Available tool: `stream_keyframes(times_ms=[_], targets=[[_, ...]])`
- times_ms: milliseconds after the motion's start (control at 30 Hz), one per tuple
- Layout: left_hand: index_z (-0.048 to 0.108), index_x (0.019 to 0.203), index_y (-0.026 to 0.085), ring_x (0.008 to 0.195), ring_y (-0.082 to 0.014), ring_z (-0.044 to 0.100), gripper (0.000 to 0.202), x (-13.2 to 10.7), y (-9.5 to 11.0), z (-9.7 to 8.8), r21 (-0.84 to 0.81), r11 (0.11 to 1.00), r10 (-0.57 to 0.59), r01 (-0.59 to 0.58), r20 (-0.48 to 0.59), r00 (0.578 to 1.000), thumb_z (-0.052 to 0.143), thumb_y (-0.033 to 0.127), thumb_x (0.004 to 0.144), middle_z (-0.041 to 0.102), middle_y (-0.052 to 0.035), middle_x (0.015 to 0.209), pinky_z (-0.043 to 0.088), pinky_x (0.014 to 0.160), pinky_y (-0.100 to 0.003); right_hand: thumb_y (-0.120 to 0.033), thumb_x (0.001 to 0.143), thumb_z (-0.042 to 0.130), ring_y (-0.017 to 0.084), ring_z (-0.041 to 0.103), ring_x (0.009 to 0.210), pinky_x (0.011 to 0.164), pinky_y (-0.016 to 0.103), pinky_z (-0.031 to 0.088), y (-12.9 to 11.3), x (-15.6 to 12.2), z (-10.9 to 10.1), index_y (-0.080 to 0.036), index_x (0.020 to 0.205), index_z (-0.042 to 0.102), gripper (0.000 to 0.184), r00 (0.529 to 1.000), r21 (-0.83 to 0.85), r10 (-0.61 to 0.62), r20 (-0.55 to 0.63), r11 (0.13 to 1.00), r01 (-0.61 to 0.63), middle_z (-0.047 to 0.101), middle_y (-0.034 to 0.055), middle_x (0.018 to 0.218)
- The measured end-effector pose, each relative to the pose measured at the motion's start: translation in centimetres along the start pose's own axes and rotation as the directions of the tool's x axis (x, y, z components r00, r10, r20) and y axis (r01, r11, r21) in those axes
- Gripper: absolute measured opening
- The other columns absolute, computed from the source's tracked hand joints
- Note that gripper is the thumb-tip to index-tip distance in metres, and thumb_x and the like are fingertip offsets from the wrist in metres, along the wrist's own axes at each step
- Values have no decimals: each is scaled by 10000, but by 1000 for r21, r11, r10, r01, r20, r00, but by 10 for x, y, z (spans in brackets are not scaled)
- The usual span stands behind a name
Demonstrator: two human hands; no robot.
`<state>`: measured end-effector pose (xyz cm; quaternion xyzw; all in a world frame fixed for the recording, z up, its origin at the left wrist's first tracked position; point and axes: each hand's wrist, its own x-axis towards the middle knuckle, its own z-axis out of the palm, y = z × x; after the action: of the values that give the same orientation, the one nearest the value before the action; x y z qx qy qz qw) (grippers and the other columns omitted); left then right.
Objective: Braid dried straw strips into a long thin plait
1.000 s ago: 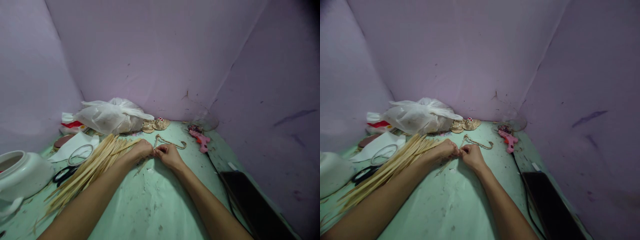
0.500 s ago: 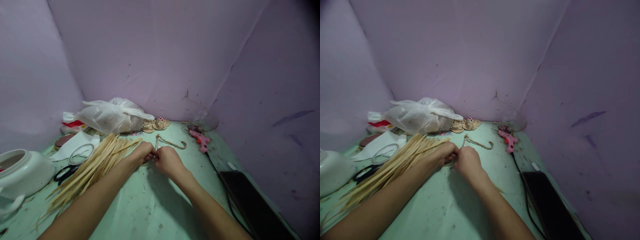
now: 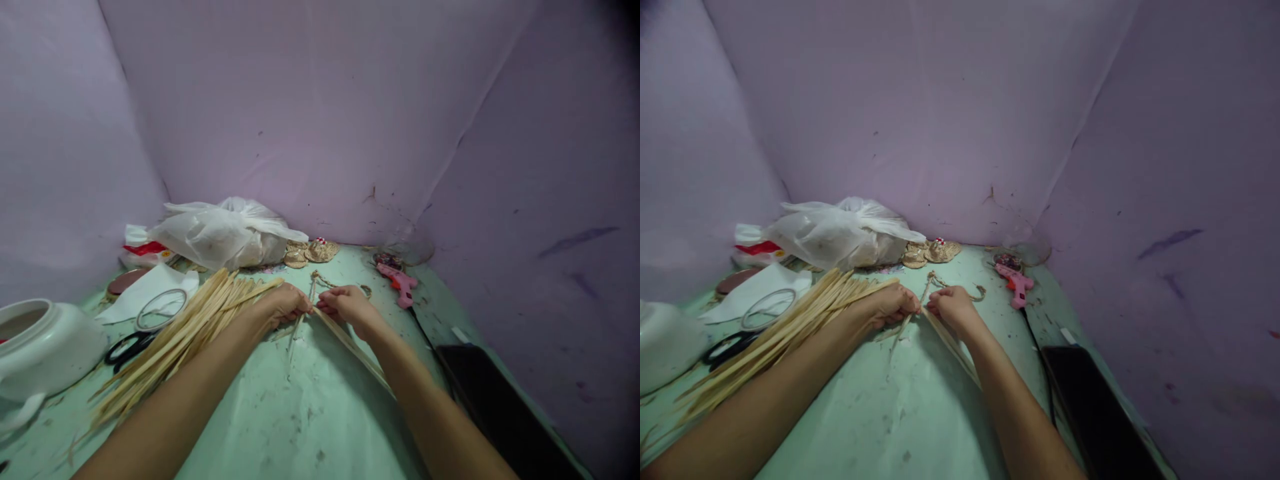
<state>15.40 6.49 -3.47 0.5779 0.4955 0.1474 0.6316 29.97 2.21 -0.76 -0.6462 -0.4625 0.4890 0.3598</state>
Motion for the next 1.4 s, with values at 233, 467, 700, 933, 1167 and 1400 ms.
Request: stream_keyframes(times_ms=[233, 467, 700, 933, 1167, 1400], targets=[[459, 485, 149, 313, -38, 176, 52, -6, 5, 7, 153, 987, 54, -48, -35, 998, 475, 148, 534, 279, 68, 343, 78, 374, -218, -113, 622, 495, 33, 260, 311, 308, 182, 159, 13, 3, 23, -114, 494, 544, 138, 991, 77, 76, 113, 993, -85, 528, 7, 433], [557, 524, 122, 328, -64, 297, 70, -11, 11, 12, 384, 923, 66, -1, -155, 986, 487, 121, 515, 355, 45, 341, 183, 369, -206, -160, 563, 529, 38, 265, 305, 326, 203, 151, 31, 18, 17, -125, 493, 567, 87, 999, -119, 20, 29, 993, -17, 474, -25, 379], [605, 493, 104, 385, -84, 404, 99, -11, 13, 0, 481, 874, 165, -69, -161, 973, 513, 117, 527, 469, -10, 378, 264, 402, -193, -178, 560, 517, 38, 246, 306, 330, 206, 142, 31, 14, 21, -139, 467, 528, 101, 1000, -81, -11, 20, 997, 13, 409, -47, 359], [609, 533, 118, 356, -65, 345, 97, -11, 14, -14, 452, 891, 108, -44, -117, 987, 512, 124, 525, 466, 10, 409, 243, 378, -195, -183, 559, 526, 34, 205, 302, 335, 209, 103, 30, 12, 19, -147, 440, 484, 131, 996, -2, 7, 84, 1000, -6, 331, -68, 317], [579, 504, 124, 377, -74, 329, 74, -14, 14, -2, 501, 863, 133, -60, -111, 985, 551, 186, 532, 403, 19, 395, 227, 397, -212, -170, 550, 510, 31, 209, 306, 344, 208, 97, 26, 9, 19, -129, 466, 533, 96, 996, 46, 24, 89, 999, -28, 377, -56, 328], [527, 467, 157, 511, -153, 482, 69, -34, 23, 41, 706, 706, 363, -56, -294, 884, 569, 103, 477, 389, -2, 395, 277, 470, -222, -73, 481, 451, 32, 230, 308, 354, 204, 129, 27, 9, 22, -132, 435, 512, 97, 999, 215, 42, 31, 975, -48, 362, -60, 311]])
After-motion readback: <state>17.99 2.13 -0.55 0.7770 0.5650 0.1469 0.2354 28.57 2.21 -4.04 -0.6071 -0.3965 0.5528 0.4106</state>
